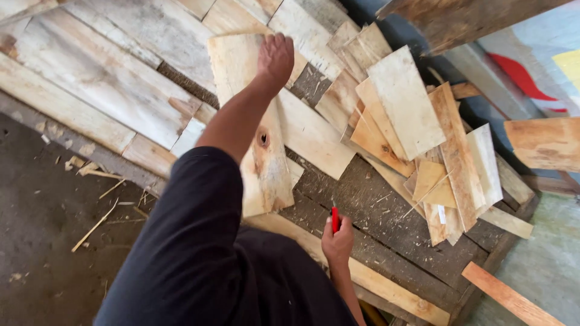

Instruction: Sorting and inspecting thin wood planks in a workshop environment.

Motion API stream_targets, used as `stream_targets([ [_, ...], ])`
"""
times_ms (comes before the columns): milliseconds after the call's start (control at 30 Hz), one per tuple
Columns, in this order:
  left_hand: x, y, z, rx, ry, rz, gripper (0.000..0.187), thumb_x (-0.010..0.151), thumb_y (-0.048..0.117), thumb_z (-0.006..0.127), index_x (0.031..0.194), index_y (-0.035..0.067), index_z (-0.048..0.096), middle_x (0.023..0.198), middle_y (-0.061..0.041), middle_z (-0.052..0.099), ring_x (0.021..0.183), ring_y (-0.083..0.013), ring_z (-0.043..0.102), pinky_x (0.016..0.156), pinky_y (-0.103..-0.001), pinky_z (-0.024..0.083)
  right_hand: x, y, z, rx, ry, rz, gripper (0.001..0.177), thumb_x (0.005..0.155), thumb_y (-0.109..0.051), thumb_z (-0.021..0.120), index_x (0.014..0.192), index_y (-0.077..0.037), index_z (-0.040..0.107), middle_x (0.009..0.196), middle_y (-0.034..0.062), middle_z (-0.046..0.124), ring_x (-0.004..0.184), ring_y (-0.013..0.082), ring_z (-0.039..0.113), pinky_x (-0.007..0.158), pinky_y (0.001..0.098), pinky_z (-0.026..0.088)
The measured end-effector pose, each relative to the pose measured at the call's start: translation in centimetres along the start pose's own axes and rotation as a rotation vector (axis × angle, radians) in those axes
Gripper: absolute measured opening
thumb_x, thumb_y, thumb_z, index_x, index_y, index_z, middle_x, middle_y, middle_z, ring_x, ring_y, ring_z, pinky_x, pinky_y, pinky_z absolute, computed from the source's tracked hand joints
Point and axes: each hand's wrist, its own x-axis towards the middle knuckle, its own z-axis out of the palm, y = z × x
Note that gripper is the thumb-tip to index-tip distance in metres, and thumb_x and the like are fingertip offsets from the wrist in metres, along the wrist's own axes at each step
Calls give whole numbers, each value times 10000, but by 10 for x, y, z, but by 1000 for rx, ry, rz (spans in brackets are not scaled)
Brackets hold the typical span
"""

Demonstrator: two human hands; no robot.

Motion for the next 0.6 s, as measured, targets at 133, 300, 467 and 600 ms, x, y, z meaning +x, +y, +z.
stream_targets([
  [133, -85, -21, -96, -744, 210, -349, 98, 940, 15, 552, 1035, 38, 538, 1007, -178, 613, 960, -357, 602, 859, -496, 489, 5, 4, 8, -27, -90, 76, 298, 904, -301, 738, 963, -28, 635, 745, 171, 640, 676, 317, 627, 661, 442, 496],
  [300, -279, -104, -147, -701, 436, -688, 59, 1012, 99, 519, 984, 68, 561, 868, -62, 633, 783, -185, 603, 678, -381, 504, 2, -1, 22, 94, -214, 13, 273, 896, -299, 741, 957, -47, 655, 730, 141, 643, 658, 276, 631, 649, 417, 506],
  [467, -487, -199, -76, -1106, 977, -1058, 168, 885, -53, 620, 997, 37, 533, 924, -34, 493, 732, -167, 405, 594, -331, 335, 16, 12, 57, 181, -280, -95, 233, 937, -282, 720, 1000, -58, 701, 727, 109, 660, 652, 224, 645, 641, 389, 512],
  [600, -550, -173, -88, -30, 500, -1309, 203, 789, 59, 735, 972, 41, 649, 976, -139, 587, 858, -282, 565, 768, -448, 496, 19, -5, 63, 360, -401, 51, 191, 974, -205, 675, 1060, -36, 697, 792, 75, 703, 594, 161, 639, 562, 326, 511],
])
